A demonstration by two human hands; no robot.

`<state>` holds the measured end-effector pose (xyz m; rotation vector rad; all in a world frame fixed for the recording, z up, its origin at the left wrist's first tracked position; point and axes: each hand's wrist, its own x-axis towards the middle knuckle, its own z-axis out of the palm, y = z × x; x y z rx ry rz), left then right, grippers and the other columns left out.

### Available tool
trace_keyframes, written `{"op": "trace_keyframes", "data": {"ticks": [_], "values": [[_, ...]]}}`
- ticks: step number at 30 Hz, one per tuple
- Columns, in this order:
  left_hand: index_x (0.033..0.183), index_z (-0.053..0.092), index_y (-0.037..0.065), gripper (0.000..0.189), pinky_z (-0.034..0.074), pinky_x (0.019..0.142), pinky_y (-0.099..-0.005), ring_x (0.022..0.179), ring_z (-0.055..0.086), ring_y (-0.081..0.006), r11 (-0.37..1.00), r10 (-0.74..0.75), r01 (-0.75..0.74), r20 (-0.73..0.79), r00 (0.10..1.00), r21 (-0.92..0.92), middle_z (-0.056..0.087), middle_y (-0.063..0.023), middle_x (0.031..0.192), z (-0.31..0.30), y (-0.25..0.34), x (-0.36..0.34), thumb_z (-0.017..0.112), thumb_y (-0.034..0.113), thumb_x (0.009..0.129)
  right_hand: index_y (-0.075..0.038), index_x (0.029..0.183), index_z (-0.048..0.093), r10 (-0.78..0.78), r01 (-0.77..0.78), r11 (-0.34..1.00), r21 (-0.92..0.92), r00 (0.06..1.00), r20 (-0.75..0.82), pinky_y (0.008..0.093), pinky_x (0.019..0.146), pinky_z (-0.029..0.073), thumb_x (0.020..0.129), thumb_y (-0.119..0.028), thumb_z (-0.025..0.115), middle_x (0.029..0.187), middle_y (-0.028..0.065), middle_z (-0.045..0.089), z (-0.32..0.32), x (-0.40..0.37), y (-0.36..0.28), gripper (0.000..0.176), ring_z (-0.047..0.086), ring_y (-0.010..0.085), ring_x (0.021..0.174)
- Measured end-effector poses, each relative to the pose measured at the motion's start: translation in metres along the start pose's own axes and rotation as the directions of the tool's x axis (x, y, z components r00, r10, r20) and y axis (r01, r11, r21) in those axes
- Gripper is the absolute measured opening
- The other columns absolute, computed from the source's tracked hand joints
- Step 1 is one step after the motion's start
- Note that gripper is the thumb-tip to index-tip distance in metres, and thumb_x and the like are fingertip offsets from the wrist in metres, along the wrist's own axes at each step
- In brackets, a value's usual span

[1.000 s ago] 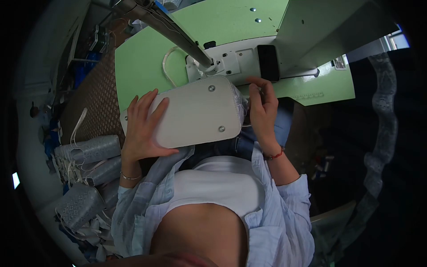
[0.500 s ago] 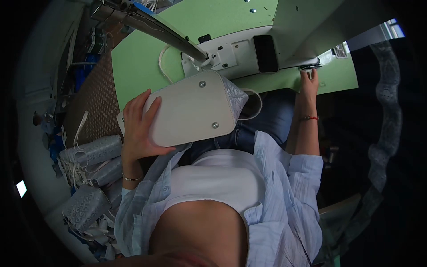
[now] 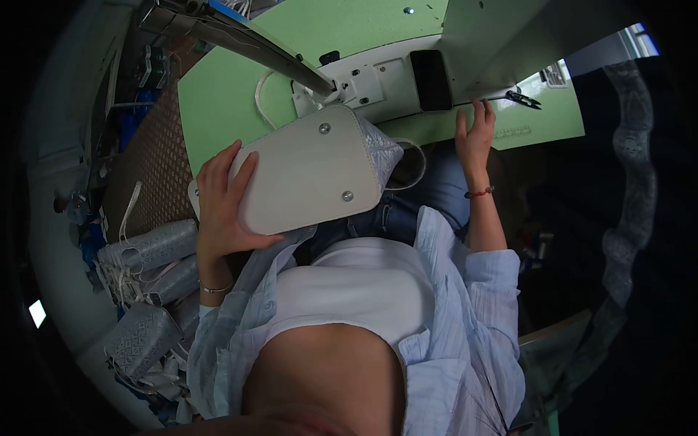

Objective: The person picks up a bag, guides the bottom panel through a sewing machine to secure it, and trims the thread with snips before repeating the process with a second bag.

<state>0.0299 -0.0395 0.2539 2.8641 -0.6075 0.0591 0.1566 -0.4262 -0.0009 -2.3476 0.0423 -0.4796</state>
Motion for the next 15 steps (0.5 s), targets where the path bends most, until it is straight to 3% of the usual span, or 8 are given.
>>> {"op": "trace_keyframes", "data": {"ticks": [1,5,7,8,11,15], "values": [[0.142,0.049,0.01,0.109,0.027,0.106,-0.057,0.129,0.041,-0.0401,1.0,0.004,-0.004,-0.003,1.0,-0.001,0.039,-0.0222,0.145,0.001,-0.001,0.0,0.076,0.069,0.054,-0.007,0.133,0.054,-0.09,0.09,0.996,-0.014,0.996,-0.009,0.0457,0.098,0.043,0.092,-0.024,0.065,0.134,0.0282,0.045,0.006,0.001,-0.006,0.046,0.048,0.0433,0.12],[0.141,0.05,0.011,0.108,0.027,0.106,-0.0559,0.129,0.04,-0.0391,1.0,-0.001,0.001,-0.007,1.0,-0.004,0.039,-0.0216,0.146,-0.002,0.003,-0.003,0.077,0.067,0.052,-0.017,0.138,0.053,-0.127,0.125,0.984,-0.129,0.992,-0.008,0.0501,0.104,0.039,0.095,-0.032,0.061,0.14,0.0247,0.043,0.017,0.005,-0.031,0.046,0.043,0.0454,0.127],[0.141,0.05,0.011,0.108,0.027,0.106,-0.0553,0.129,0.04,-0.0386,1.0,-0.014,0.014,-0.01,1.0,-0.018,0.039,-0.0213,0.145,-0.002,0.005,-0.005,0.079,0.064,0.052,-0.024,0.136,0.056,-0.102,0.121,0.897,-0.425,0.993,0.067,0.0513,0.097,0.041,0.093,-0.039,0.061,0.137,0.0256,0.042,0.026,-0.001,-0.022,0.046,0.042,0.0433,0.125],[0.141,0.05,0.011,0.107,0.027,0.107,-0.0548,0.129,0.04,-0.0381,0.999,-0.028,0.027,-0.018,0.999,-0.023,0.039,-0.0211,0.145,-0.003,0.005,-0.006,0.08,0.061,0.051,-0.025,0.134,0.058,-0.092,0.125,0.886,-0.446,0.991,0.096,0.0517,0.097,0.041,0.093,-0.042,0.059,0.137,0.0253,0.043,0.028,-0.004,-0.016,0.044,0.042,0.0428,0.126],[0.142,0.05,0.013,0.107,0.027,0.107,-0.054,0.129,0.041,-0.0372,0.994,-0.102,0.102,0.003,0.995,-0.027,0.039,-0.0209,0.145,-0.01,0.006,-0.016,0.082,0.055,0.049,-0.024,0.128,0.064,-0.041,0.076,0.902,-0.425,0.995,0.091,0.0524,0.099,0.04,0.093,-0.042,0.06,0.137,0.0265,0.042,0.034,0.002,-0.011,0.039,0.041,0.044,0.127],[0.144,0.047,0.012,0.114,0.028,0.107,-0.0527,0.132,0.038,-0.041,0.954,-0.283,0.279,-0.022,0.959,-0.106,0.037,-0.0225,0.146,-0.043,-0.017,-0.049,0.084,0.054,0.045,-0.011,0.131,0.061,-0.169,0.179,0.956,-0.23,0.984,0.064,0.0536,0.106,0.035,0.09,-0.035,0.066,0.138,0.0312,0.04,0.036,0.035,-0.004,0.047,0.04,0.0446,0.128]]}}
